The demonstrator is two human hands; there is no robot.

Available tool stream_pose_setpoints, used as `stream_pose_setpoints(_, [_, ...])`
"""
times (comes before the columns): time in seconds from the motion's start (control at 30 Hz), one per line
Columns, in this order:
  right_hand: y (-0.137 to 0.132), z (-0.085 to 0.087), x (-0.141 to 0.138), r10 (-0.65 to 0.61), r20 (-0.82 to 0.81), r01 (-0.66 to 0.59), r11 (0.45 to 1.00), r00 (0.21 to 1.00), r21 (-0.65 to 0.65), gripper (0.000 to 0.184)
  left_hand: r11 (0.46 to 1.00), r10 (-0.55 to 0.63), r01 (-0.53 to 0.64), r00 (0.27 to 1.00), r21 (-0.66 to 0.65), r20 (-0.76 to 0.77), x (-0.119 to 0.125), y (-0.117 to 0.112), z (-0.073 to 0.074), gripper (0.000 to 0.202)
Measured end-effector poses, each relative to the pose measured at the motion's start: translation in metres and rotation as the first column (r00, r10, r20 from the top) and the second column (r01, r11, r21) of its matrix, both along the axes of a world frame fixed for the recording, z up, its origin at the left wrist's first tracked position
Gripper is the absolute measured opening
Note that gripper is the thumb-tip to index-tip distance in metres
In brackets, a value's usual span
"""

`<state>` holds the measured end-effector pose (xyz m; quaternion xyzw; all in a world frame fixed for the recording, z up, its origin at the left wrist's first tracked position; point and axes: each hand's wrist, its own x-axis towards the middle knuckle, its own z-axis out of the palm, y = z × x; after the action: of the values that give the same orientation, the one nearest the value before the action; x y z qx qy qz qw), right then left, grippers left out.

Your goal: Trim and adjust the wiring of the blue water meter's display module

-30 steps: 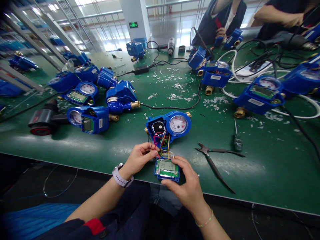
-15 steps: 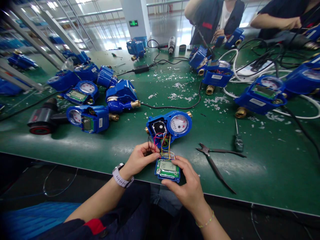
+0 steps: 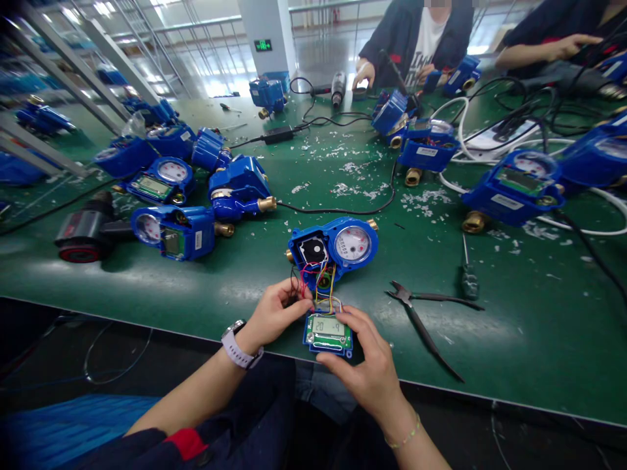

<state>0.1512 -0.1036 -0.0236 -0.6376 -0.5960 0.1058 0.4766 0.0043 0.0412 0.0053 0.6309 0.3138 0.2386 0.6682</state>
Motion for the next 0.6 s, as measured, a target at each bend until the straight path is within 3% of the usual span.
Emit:
stream_pose_setpoints(0.27, [-0.0003, 0.0004, -0.0008, 0.002, -0.017, -0.002, 1.0, 1.0, 0.017, 0.044, 0.998, -0.001, 0.001, 1.0, -0.066, 0.001, -0.0027, 0.0016, -0.006, 0.026])
stream_pose_setpoints(0.6, [0.0008, 0.0009, -0.0002, 0.015, -0.036, -0.013, 0.999, 0.999, 0.037, 0.045, 0.994, 0.01, -0.008, 1.0, -0.112, 0.015, -0.0007, 0.0017, -0.0028, 0.037])
